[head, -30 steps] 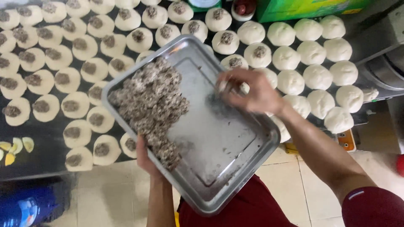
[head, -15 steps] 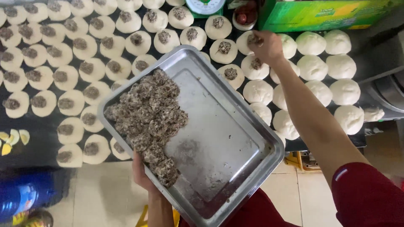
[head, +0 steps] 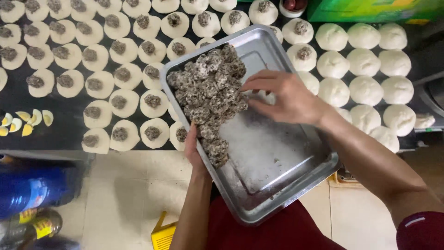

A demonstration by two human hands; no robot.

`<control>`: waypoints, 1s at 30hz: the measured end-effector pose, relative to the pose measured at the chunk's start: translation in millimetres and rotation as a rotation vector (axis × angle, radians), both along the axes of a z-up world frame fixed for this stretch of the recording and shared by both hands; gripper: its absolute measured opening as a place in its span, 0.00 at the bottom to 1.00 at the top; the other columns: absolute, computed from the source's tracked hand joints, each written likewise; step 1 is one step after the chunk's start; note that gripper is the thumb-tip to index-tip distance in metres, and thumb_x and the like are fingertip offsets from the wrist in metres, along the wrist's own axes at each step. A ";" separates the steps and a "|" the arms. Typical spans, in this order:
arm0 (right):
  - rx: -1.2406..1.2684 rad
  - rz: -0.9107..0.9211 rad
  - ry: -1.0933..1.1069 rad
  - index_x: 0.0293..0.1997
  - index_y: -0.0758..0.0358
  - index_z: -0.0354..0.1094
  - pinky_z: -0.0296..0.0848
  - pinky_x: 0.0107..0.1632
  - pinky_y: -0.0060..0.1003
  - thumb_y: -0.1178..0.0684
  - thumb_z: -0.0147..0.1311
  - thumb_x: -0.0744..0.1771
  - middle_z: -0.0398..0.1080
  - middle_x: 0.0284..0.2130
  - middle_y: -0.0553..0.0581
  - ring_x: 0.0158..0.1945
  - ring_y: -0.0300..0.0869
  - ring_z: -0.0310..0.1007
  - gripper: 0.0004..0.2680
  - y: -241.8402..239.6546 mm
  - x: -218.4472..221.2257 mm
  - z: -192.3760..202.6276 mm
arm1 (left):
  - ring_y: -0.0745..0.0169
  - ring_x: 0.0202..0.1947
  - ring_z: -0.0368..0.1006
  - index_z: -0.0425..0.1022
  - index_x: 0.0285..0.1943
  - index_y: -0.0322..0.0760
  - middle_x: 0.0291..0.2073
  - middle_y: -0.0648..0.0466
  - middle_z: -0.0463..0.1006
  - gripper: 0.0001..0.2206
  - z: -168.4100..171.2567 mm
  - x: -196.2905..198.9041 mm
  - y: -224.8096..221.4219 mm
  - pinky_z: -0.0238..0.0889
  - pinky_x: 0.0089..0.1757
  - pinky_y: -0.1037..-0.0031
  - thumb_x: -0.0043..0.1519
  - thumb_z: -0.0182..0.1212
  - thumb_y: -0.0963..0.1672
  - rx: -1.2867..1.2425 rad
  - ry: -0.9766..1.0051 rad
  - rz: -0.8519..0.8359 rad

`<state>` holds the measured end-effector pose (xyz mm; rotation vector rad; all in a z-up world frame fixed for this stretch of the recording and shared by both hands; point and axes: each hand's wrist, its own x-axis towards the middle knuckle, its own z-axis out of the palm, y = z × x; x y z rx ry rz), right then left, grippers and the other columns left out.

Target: Place meat filling balls onto pre-portioned dough circles on a bakery workbench.

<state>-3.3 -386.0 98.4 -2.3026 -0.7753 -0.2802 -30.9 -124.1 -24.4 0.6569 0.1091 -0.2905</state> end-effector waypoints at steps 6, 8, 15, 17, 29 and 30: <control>0.025 -0.316 0.375 0.56 0.73 0.70 0.84 0.43 0.39 0.58 0.58 0.65 0.75 0.45 0.69 0.42 0.50 0.82 0.14 43.5 -30.4 0.3 | 0.51 0.63 0.69 0.61 0.74 0.30 0.65 0.45 0.71 0.26 16.0 0.7 9.6 0.61 0.62 0.61 0.70 0.42 0.50 -0.141 0.031 -0.081; 0.090 -0.399 0.481 0.58 0.74 0.68 0.84 0.44 0.41 0.56 0.59 0.65 0.75 0.44 0.68 0.41 0.50 0.81 0.16 54.9 -33.5 0.5 | 0.50 0.62 0.68 0.61 0.73 0.31 0.64 0.45 0.71 0.25 16.7 -0.4 15.2 0.61 0.62 0.59 0.71 0.41 0.50 -0.183 0.061 -0.118; 0.073 -0.530 0.509 0.56 0.70 0.72 0.83 0.41 0.38 0.51 0.61 0.65 0.77 0.45 0.66 0.37 0.48 0.82 0.16 86.3 -64.9 -8.6 | 0.53 0.56 0.73 0.64 0.71 0.28 0.59 0.44 0.75 0.24 8.5 2.2 28.0 0.66 0.56 0.62 0.74 0.39 0.50 -0.086 -0.059 -0.141; 0.110 -0.570 0.598 0.57 0.68 0.71 0.85 0.40 0.35 0.47 0.61 0.66 0.77 0.45 0.64 0.37 0.45 0.83 0.17 94.4 -78.3 -8.3 | 0.54 0.54 0.73 0.64 0.71 0.28 0.57 0.45 0.75 0.24 3.9 3.4 29.3 0.67 0.54 0.63 0.74 0.38 0.50 -0.049 -0.059 -0.130; -0.043 -0.486 0.293 0.53 0.71 0.73 0.85 0.39 0.37 0.52 0.66 0.63 0.76 0.46 0.65 0.36 0.47 0.82 0.17 56.8 -77.6 -10.1 | 0.54 0.51 0.75 0.66 0.69 0.24 0.55 0.44 0.77 0.23 -7.9 0.5 13.3 0.70 0.52 0.65 0.77 0.36 0.48 -0.111 -0.297 -0.168; -0.048 -0.456 0.289 0.53 0.71 0.73 0.85 0.40 0.36 0.53 0.65 0.63 0.76 0.46 0.65 0.38 0.48 0.82 0.16 44.6 -80.2 -9.8 | 0.55 0.52 0.74 0.67 0.69 0.23 0.56 0.44 0.76 0.24 -4.3 -1.7 10.6 0.71 0.53 0.66 0.77 0.36 0.49 0.082 -0.334 -0.080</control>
